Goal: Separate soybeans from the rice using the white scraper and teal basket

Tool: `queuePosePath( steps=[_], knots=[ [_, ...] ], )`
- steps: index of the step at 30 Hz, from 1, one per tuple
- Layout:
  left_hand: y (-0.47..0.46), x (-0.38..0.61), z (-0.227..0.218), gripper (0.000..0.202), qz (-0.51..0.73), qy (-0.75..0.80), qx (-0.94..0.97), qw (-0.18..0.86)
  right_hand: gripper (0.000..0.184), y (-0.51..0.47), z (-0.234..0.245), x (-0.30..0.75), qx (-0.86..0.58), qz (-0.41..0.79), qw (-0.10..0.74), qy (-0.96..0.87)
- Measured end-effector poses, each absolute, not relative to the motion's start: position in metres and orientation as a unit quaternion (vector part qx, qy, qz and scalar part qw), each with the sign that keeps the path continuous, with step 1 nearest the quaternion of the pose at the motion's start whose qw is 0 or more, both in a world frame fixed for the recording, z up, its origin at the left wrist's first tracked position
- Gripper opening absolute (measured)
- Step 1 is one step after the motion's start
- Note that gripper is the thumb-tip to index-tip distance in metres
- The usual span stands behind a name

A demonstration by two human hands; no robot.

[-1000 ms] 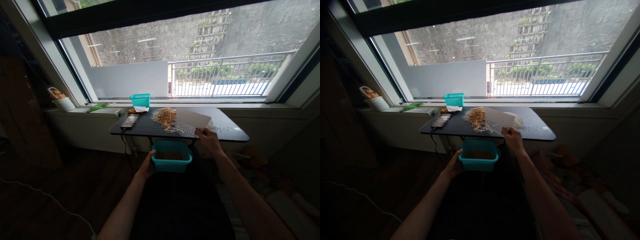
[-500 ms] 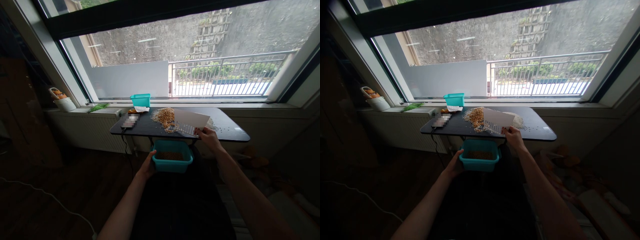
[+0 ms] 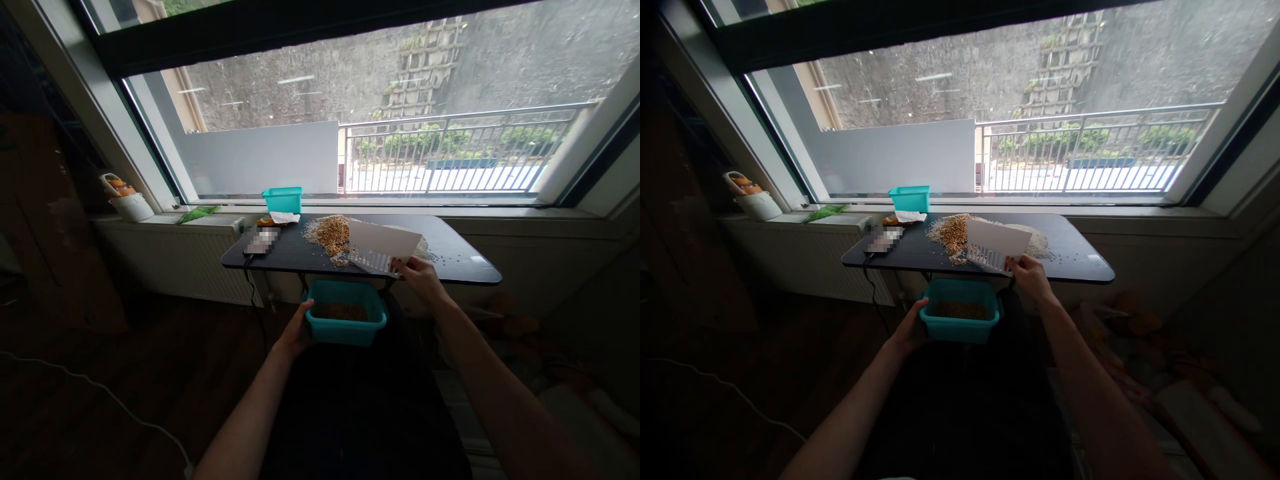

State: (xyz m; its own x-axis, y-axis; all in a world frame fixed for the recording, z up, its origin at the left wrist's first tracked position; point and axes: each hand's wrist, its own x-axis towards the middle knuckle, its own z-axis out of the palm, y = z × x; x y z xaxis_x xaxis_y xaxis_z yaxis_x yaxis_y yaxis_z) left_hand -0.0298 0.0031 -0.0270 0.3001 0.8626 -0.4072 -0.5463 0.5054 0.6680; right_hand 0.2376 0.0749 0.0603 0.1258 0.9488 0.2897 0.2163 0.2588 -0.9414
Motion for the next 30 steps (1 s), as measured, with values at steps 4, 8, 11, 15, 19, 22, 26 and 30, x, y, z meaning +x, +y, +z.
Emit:
queuePosePath(
  steps=[4,8,11,15,19,22,26,30],
  knots=[
    [0.004,-0.03,-0.028,0.049,0.451,0.375,0.208,0.783,0.026,0.072,0.06,0.237,-0.501,0.354,0.55,-0.566],
    [0.003,-0.03,-0.028,0.049,0.452,0.386,0.207,0.777,0.026,0.073,0.06,0.238,-0.509,0.336,0.551,-0.569],
    [0.002,-0.03,-0.027,0.049,0.449,0.384,0.212,0.778,0.026,0.075,0.059,0.238,-0.511,0.335,0.549,-0.57],
    [0.003,-0.03,-0.027,0.049,0.451,0.378,0.211,0.78,0.028,0.072,0.058,0.238,-0.504,0.339,0.54,-0.582],
    [0.005,-0.03,-0.031,0.05,0.454,0.375,0.208,0.781,0.032,0.066,0.059,0.24,-0.501,0.339,0.543,-0.582],
    [0.006,-0.031,-0.032,0.05,0.455,0.376,0.205,0.781,0.033,0.063,0.059,0.24,-0.504,0.344,0.548,-0.572],
    [0.005,-0.03,-0.031,0.05,0.452,0.367,0.207,0.787,0.033,0.062,0.059,0.238,-0.499,0.349,0.547,-0.575],
    [0.004,-0.03,-0.029,0.049,0.451,0.371,0.204,0.786,0.032,0.061,0.059,0.233,-0.493,0.351,0.543,-0.582]
  ],
)
